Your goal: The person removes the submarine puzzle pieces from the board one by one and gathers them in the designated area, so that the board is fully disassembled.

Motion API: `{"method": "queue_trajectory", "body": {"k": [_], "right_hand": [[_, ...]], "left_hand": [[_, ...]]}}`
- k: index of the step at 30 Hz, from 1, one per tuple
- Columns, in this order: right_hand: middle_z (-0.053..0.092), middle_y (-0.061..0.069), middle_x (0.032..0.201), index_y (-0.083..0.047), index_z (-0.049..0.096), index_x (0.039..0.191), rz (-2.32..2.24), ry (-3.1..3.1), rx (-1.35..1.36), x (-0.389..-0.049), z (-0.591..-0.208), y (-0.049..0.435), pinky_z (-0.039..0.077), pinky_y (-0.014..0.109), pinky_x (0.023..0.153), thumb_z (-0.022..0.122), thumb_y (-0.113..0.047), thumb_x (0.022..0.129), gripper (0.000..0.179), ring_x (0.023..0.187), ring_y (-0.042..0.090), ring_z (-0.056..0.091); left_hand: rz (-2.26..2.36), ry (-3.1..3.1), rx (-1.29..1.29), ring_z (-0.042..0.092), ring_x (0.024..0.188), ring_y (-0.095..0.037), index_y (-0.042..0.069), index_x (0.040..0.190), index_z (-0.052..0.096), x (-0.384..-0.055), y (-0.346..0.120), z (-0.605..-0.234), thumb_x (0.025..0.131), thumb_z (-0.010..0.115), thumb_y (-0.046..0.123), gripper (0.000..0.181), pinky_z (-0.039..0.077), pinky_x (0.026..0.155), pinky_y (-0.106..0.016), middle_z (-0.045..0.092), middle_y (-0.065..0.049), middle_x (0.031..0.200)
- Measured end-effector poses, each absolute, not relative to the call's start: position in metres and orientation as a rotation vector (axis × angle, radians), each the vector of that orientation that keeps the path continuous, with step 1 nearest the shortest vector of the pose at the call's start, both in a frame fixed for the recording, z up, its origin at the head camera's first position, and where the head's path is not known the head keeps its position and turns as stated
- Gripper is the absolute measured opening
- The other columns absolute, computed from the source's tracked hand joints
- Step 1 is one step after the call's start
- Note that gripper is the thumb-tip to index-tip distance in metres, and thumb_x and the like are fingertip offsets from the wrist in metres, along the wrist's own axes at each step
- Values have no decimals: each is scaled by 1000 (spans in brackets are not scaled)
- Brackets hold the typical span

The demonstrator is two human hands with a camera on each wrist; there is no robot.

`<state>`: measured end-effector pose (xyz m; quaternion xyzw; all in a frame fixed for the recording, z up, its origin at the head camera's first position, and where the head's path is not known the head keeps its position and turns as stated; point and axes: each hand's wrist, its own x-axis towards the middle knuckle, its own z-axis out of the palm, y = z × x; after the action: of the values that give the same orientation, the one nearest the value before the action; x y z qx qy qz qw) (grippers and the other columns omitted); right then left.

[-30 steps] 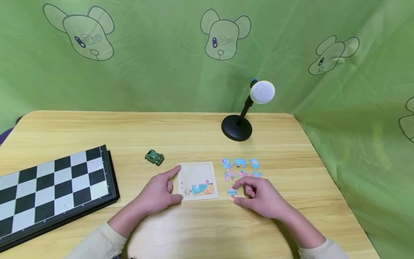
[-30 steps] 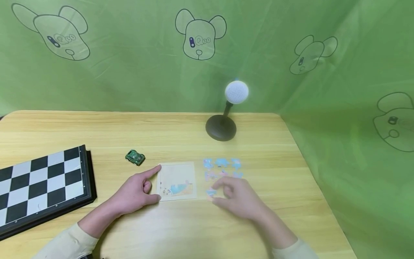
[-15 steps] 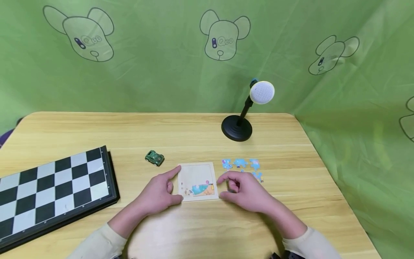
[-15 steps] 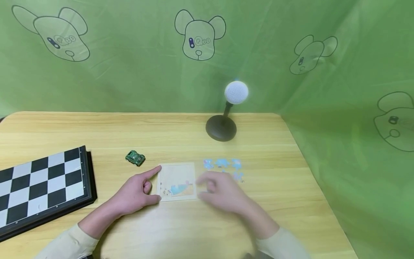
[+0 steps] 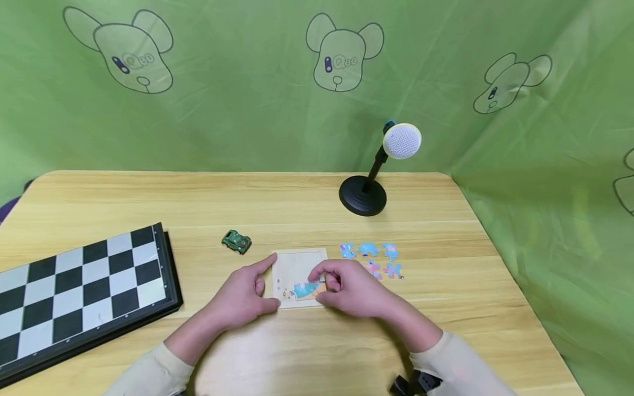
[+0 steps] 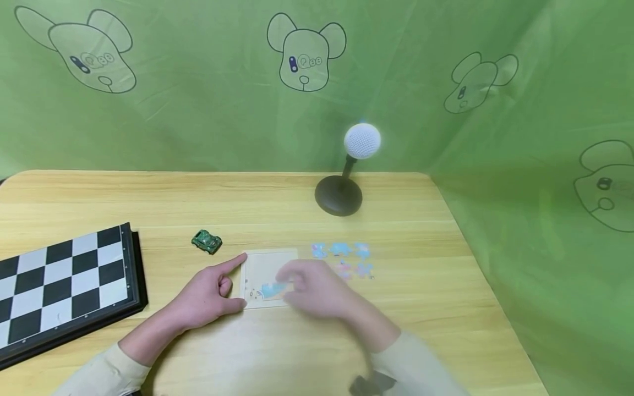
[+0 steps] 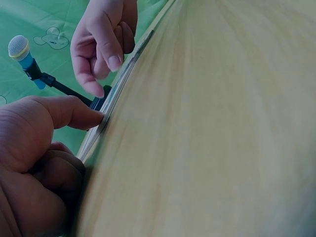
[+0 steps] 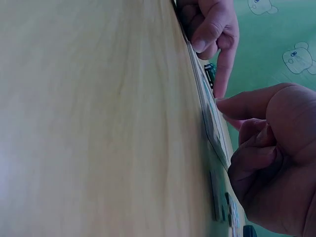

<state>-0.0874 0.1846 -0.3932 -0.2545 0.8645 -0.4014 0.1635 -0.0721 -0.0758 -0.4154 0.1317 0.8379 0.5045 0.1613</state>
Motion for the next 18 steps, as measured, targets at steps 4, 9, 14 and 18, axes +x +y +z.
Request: {"method": "queue_trajectory", "body": {"k": [4, 9, 14, 18], "right_hand": [[39, -10, 60, -10, 69, 106, -1100, 2461, -751, -89, -392, 178, 49, 32, 79, 74, -1, 84, 24, 56, 5, 38], [41, -10, 61, -10, 68, 104, -1062, 2448, -746, -91, -392, 176, 48, 31, 76, 73, 0, 84, 22, 55, 5, 40], [41, -9, 62, -11, 67, 103, -1039, 2438, -739, -92, -392, 174, 47, 32, 75, 72, 1, 85, 22, 57, 6, 40], [42, -8, 64, -12, 65, 102, -1009, 2446, -734, -91, -391, 173, 45, 32, 73, 72, 1, 86, 22, 59, 7, 41]], "left_hand": [[1448, 2387, 381, 32, 44, -9, 2, 153, 38, -72, -76, -415, 73, 81, 7, 91, 31, 46, -26, 36, 6, 52], [1443, 2390, 382, 32, 45, -9, 2, 153, 38, -72, -76, -414, 73, 81, 7, 91, 30, 46, -26, 36, 6, 52], [1432, 2405, 388, 31, 45, -9, 2, 153, 39, -72, -76, -414, 74, 81, 7, 90, 29, 46, -26, 36, 6, 52], [1426, 2414, 388, 30, 45, -8, 2, 152, 39, -72, -76, -414, 74, 81, 7, 89, 29, 46, -26, 36, 6, 52]]}}
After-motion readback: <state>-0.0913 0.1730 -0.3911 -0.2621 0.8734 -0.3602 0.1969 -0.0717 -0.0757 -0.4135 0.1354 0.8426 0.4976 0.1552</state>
